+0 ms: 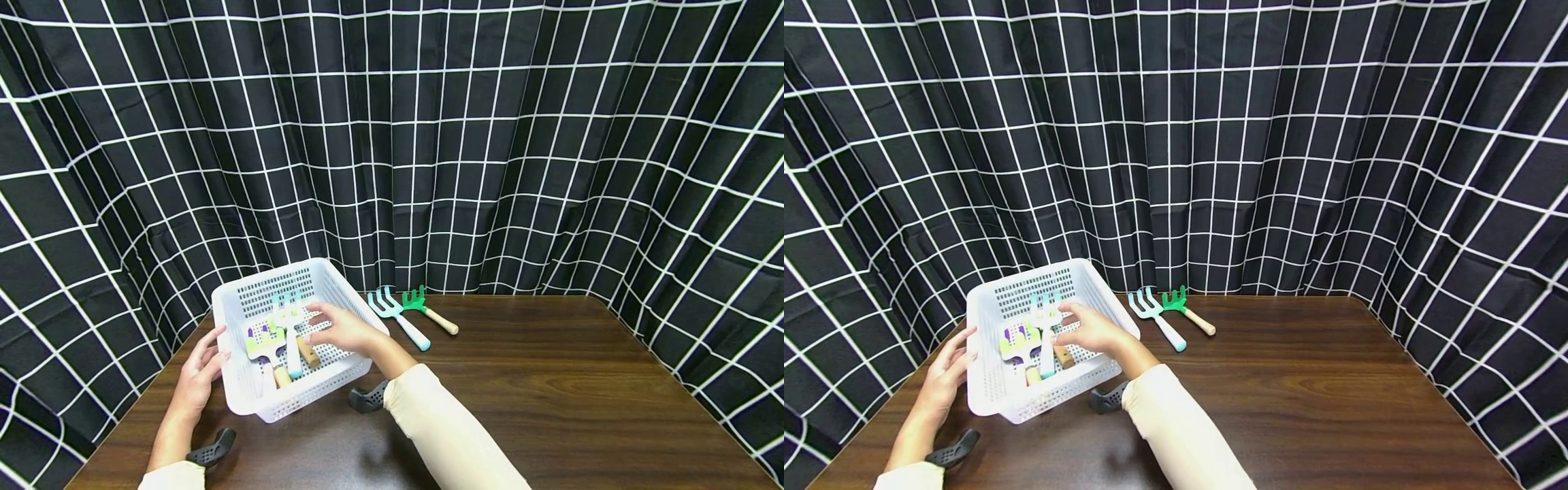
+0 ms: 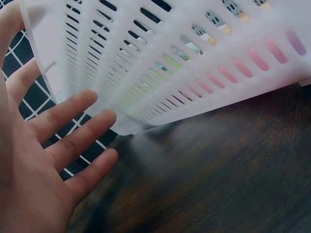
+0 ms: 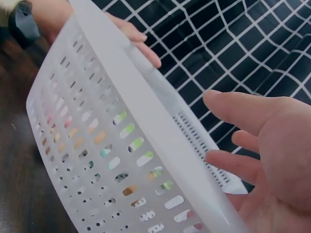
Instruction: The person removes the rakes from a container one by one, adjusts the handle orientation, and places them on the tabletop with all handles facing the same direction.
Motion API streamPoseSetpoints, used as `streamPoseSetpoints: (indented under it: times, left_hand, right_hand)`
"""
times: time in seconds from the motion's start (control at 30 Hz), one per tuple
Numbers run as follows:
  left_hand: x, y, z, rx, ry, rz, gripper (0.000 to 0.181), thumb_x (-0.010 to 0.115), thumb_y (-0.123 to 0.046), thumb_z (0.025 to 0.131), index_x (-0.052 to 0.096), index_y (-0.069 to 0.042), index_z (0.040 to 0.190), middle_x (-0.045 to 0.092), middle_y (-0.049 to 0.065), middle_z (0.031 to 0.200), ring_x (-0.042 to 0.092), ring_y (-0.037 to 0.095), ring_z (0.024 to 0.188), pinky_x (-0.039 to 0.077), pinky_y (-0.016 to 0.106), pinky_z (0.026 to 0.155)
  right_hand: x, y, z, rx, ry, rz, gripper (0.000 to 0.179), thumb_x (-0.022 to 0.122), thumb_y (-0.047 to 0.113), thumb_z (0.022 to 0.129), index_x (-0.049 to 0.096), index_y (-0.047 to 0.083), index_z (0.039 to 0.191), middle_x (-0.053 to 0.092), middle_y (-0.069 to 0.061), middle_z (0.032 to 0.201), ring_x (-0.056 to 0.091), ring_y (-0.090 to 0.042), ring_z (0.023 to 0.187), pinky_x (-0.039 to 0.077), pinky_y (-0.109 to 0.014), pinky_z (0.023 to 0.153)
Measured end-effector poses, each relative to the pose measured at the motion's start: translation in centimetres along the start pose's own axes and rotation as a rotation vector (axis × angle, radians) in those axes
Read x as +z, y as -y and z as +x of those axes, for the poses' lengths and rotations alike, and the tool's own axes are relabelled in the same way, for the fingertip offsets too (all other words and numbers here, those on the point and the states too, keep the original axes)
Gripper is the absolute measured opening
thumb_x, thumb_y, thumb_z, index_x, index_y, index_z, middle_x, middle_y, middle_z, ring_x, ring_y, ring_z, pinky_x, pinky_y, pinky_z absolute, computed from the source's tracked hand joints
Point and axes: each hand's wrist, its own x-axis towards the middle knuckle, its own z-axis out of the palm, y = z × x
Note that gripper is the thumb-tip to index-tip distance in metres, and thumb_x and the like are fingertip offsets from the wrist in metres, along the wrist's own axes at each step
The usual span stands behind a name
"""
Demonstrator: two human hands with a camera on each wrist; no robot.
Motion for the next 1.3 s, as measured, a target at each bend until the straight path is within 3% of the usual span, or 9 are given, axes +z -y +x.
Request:
streamPoseSetpoints:
  times: [0.3, 0.8, 1.1, 1.3]
  left_hand:
    - [-0.1, 0.0, 0.2, -0.016, -0.002, 0.036, 0.048, 0.050, -0.010, 0.101, 0.035, 0.000, 0.145, 0.060, -0.009, 0.108, 0.060, 0.001, 0.091, 0.047, 0.016, 0.076]
    - [0.1, 0.0, 0.2, -0.032, -0.009, 0.044, 0.048, 0.051, -0.013, 0.101, 0.035, -0.001, 0.145, 0.059, -0.006, 0.108, 0.061, 0.001, 0.091, 0.048, 0.017, 0.076]
    - [0.1, 0.0, 0.2, -0.006, -0.003, 0.004, 0.046, 0.050, -0.008, 0.101, 0.037, -0.001, 0.144, 0.061, -0.009, 0.106, 0.060, 0.001, 0.090, 0.048, 0.017, 0.075]
    - [0.1, 0.0, 0.2, -0.004, -0.004, -0.013, 0.045, 0.050, -0.006, 0.100, 0.037, 0.000, 0.143, 0.062, -0.009, 0.104, 0.061, 0.002, 0.088, 0.049, 0.018, 0.074]
  right_hand:
    - [0.5, -0.5, 1.4, 0.086, 0.136, -0.082, 0.056, 0.067, 0.017, 0.090, 0.046, 0.007, 0.141, 0.058, -0.017, 0.129, 0.055, -0.026, 0.118, 0.043, -0.037, 0.095]
    - [0.4, -0.5, 1.8, 0.124, 0.221, -0.208, 0.050, 0.067, 0.020, 0.090, 0.053, 0.007, 0.136, 0.065, 0.001, 0.107, 0.058, -0.013, 0.103, 0.039, -0.030, 0.095]
    - [0.4, -0.6, 2.3, 0.126, 0.284, -0.292, 0.052, 0.067, 0.026, 0.090, 0.053, 0.008, 0.138, 0.059, -0.005, 0.125, 0.059, -0.012, 0.100, 0.039, -0.029, 0.096]
    - [0.6, -0.8, 2.7, 0.135, 0.337, -0.333, 0.052, 0.066, 0.026, 0.091, 0.053, 0.006, 0.137, 0.062, -0.004, 0.116, 0.061, -0.015, 0.098, 0.041, -0.028, 0.092]
